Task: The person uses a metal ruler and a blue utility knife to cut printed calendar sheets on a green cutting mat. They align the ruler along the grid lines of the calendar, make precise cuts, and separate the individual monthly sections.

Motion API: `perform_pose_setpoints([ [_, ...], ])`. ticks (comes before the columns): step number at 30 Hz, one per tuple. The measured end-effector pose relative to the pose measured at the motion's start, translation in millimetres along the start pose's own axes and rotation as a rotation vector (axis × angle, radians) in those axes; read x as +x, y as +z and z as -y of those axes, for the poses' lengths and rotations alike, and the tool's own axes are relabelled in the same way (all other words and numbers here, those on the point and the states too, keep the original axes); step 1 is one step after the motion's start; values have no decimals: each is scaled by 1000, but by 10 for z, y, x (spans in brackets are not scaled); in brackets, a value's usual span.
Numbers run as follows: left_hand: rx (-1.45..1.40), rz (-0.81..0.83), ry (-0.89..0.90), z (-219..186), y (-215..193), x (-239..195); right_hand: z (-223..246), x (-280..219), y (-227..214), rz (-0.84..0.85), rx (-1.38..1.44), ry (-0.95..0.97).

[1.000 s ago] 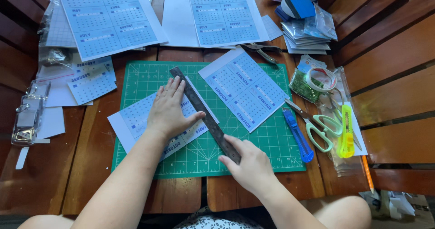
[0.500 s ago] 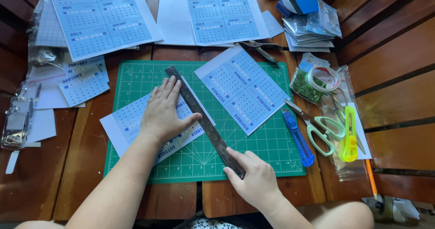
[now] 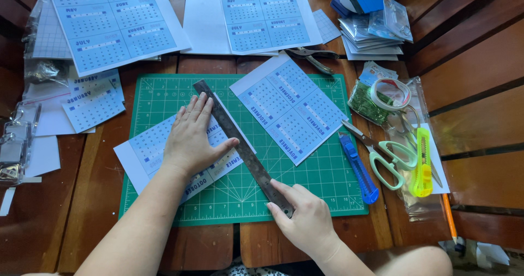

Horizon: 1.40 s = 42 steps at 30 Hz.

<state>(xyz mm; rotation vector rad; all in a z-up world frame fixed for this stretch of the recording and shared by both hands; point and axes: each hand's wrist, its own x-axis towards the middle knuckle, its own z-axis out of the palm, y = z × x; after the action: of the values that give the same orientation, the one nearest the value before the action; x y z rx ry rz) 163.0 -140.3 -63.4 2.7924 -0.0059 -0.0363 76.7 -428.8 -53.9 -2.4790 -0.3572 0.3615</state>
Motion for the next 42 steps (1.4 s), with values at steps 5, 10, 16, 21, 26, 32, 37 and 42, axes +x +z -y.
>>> perform_pose_setpoints([
  [5, -15, -22, 7, -7, -3, -4, 14, 4, 2, -9, 2, 11],
  [10, -34, -40, 4, -23, -21, -8, 11, 8, 6, -17, 2, 16],
  [16, -17, -36, 5, -18, -8, -8, -13, 5, 36, -19, -4, 26],
  [21, -10, -28, 2, -17, -7, -2, -11, 7, 33, -20, 5, 31],
  [26, -28, -39, -3, -21, -9, -7, -13, 6, 33, -22, 11, 29],
  [32, -26, -30, -4, -21, -14, -1, -14, 8, 29, -19, 4, 24],
  [37, -20, -26, -4, -24, -18, -1, -1, 7, 23, -25, 8, 30],
  [42, -14, -22, 1, -27, -21, -3, 5, 7, 12, -15, 3, 28],
])
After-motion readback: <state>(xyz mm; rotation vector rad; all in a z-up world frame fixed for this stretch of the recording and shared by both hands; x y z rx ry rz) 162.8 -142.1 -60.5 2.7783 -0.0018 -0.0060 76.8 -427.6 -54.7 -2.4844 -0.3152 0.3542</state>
